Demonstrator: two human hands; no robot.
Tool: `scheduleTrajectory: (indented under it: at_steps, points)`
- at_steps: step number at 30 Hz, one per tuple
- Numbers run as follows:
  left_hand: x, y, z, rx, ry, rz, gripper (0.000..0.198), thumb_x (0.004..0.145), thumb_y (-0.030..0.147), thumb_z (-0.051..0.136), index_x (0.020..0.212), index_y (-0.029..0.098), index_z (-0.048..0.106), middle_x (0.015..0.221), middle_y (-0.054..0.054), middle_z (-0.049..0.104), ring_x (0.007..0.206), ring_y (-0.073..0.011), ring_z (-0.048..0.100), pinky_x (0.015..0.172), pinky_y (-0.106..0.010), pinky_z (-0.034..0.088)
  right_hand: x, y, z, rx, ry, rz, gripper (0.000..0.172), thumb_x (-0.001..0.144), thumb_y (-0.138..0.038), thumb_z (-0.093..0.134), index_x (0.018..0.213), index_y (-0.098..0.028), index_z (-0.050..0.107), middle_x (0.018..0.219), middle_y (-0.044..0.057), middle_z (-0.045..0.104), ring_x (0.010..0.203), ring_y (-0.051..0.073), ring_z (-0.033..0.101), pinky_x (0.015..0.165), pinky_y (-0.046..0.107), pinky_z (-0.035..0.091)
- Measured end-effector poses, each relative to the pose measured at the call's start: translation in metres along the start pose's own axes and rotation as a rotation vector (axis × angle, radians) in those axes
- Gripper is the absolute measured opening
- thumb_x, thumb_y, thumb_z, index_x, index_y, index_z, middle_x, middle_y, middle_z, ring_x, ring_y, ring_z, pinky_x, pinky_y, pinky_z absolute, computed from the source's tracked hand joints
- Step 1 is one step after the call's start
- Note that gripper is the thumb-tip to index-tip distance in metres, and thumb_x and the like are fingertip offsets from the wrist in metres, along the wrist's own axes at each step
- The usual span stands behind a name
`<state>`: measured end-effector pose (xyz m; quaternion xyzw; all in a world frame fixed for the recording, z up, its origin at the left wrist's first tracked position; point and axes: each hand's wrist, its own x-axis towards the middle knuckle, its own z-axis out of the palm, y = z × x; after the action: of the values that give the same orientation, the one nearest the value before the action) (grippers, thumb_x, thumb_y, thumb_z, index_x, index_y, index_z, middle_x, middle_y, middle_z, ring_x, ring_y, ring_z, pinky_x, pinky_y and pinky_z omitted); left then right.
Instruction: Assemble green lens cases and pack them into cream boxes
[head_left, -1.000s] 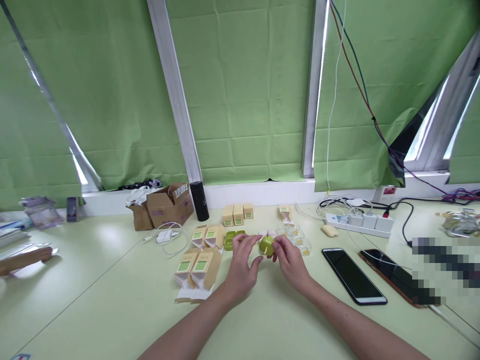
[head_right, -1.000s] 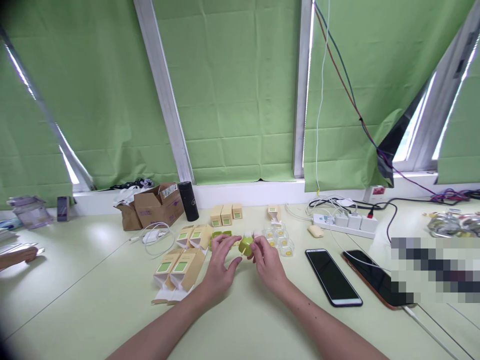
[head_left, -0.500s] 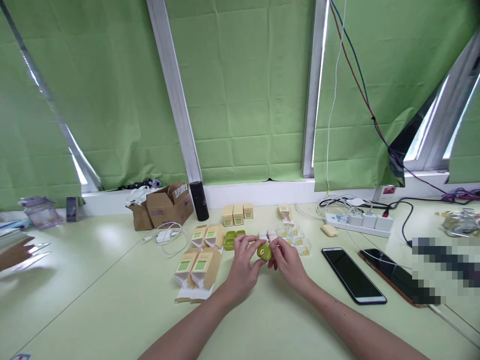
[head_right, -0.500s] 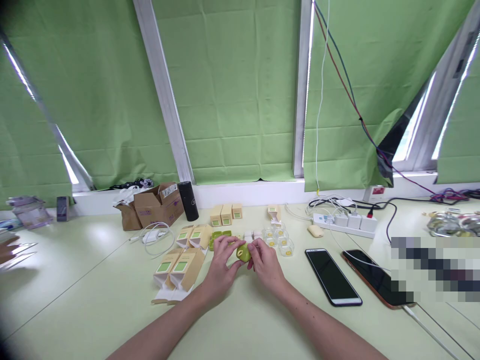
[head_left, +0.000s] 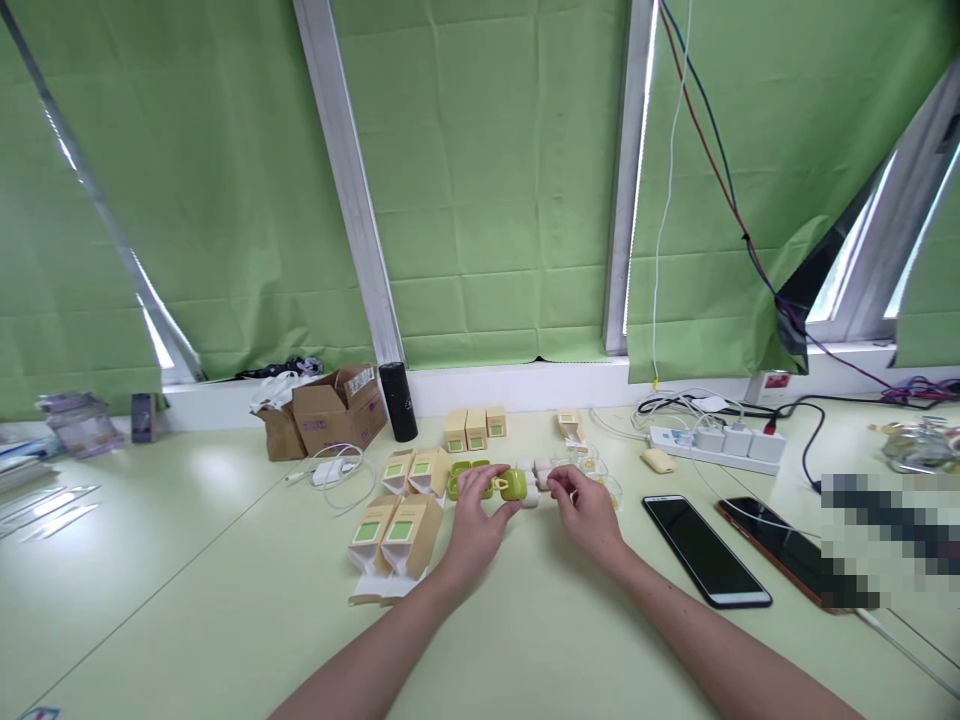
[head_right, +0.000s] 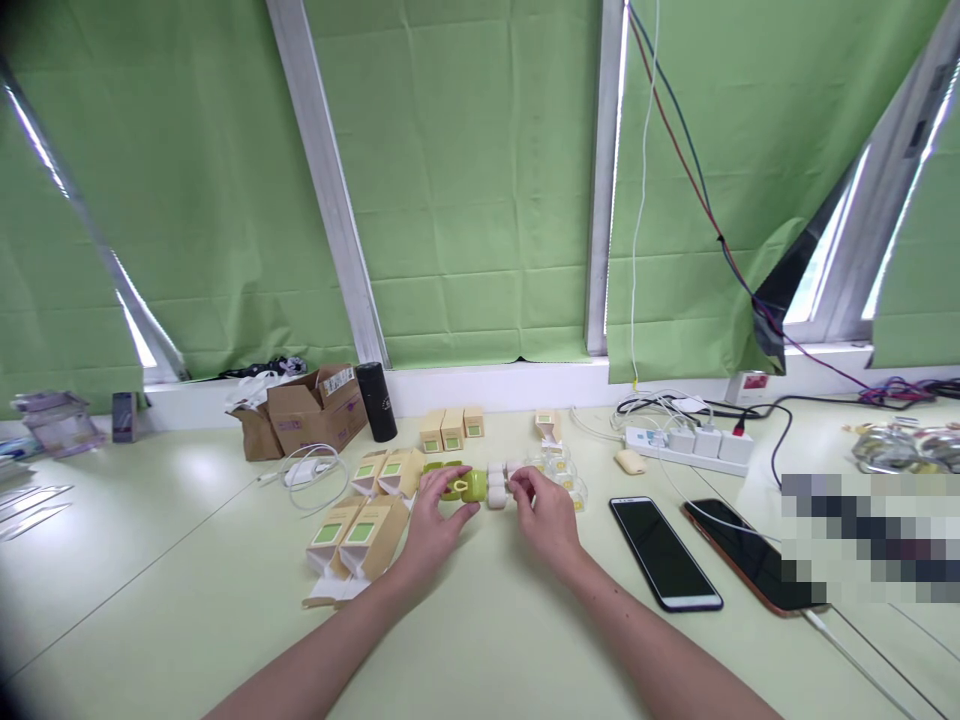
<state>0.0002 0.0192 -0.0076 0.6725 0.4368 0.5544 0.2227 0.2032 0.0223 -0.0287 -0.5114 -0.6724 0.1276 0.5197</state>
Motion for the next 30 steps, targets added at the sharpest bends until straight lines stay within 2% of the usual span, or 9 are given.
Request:
scheduleTrajectory:
  at_steps: [3, 6, 10, 14, 18, 24, 30]
  points:
    - [0.002, -0.005, 0.0, -0.035, 0.005, -0.037, 0.043, 0.073, 0.02, 0.079, 0.115, 0.027, 0.072, 0.12, -0.008, 0.067, 0.114, -0.0269, 0.059, 0.092, -0.038, 0.047, 0.0, 0.007, 0.003, -0.169, 0.03, -0.116, 0.013, 0.096, -0.028, 0.056, 0.097, -0.023, 0.067, 0.086, 0.004, 0.072, 0.078, 0.022, 0.063, 0.071, 0.033, 0.044]
    - [0.004, -0.011, -0.001, -0.088, -0.005, -0.071, 0.044, 0.075, 0.024, 0.079, 0.118, 0.025, 0.07, 0.125, -0.009, 0.068, 0.111, -0.0252, 0.062, 0.091, -0.037, 0.047, 0.0, 0.009, 0.008, -0.304, 0.001, -0.234, 0.012, 0.094, -0.02, 0.059, 0.101, -0.022, 0.069, 0.093, 0.006, 0.072, 0.09, 0.026, 0.061, 0.079, 0.036, 0.045]
    - [0.007, -0.019, -0.001, -0.215, -0.021, -0.135, 0.049, 0.074, 0.028, 0.08, 0.12, 0.021, 0.066, 0.123, -0.01, 0.069, 0.113, -0.0259, 0.063, 0.092, -0.038, 0.048, 0.0, 0.009, 0.015, -0.444, -0.017, -0.302, 0.026, 0.09, -0.013, 0.065, 0.115, -0.022, 0.069, 0.104, 0.01, 0.07, 0.099, 0.029, 0.057, 0.086, 0.04, 0.044]
    - [0.008, -0.019, -0.001, -0.287, -0.032, -0.158, 0.05, 0.072, 0.029, 0.082, 0.118, 0.02, 0.066, 0.122, -0.011, 0.07, 0.115, -0.0275, 0.064, 0.09, -0.037, 0.049, -0.001, 0.009, 0.02, -0.528, -0.03, -0.344, 0.036, 0.09, -0.015, 0.068, 0.125, -0.025, 0.067, 0.114, 0.012, 0.066, 0.106, 0.031, 0.054, 0.088, 0.043, 0.043]
    - [0.007, -0.016, 0.0, -0.313, -0.035, -0.159, 0.05, 0.071, 0.028, 0.083, 0.118, 0.02, 0.065, 0.121, -0.011, 0.071, 0.113, -0.0273, 0.065, 0.09, -0.038, 0.049, -0.002, 0.006, 0.022, -0.569, -0.066, -0.387, 0.033, 0.09, -0.015, 0.068, 0.121, -0.028, 0.069, 0.115, 0.011, 0.064, 0.11, 0.031, 0.052, 0.089, 0.043, 0.042]
    - [0.006, -0.014, 0.0, -0.336, -0.052, -0.164, 0.052, 0.074, 0.031, 0.082, 0.121, 0.02, 0.063, 0.124, -0.012, 0.07, 0.117, -0.0272, 0.063, 0.092, -0.038, 0.048, -0.001, 0.005, 0.022, -0.605, -0.096, -0.371, 0.018, 0.091, -0.015, 0.068, 0.105, -0.025, 0.07, 0.114, 0.01, 0.064, 0.107, 0.03, 0.052, 0.086, 0.041, 0.042]
    - [0.006, -0.014, 0.0, -0.367, -0.056, -0.162, 0.054, 0.073, 0.032, 0.083, 0.121, 0.021, 0.061, 0.125, -0.012, 0.07, 0.117, -0.0271, 0.065, 0.09, -0.036, 0.049, -0.002, 0.009, 0.024, -0.587, -0.091, -0.394, 0.019, 0.09, -0.012, 0.066, 0.106, -0.023, 0.067, 0.115, 0.011, 0.065, 0.108, 0.03, 0.052, 0.088, 0.042, 0.042]
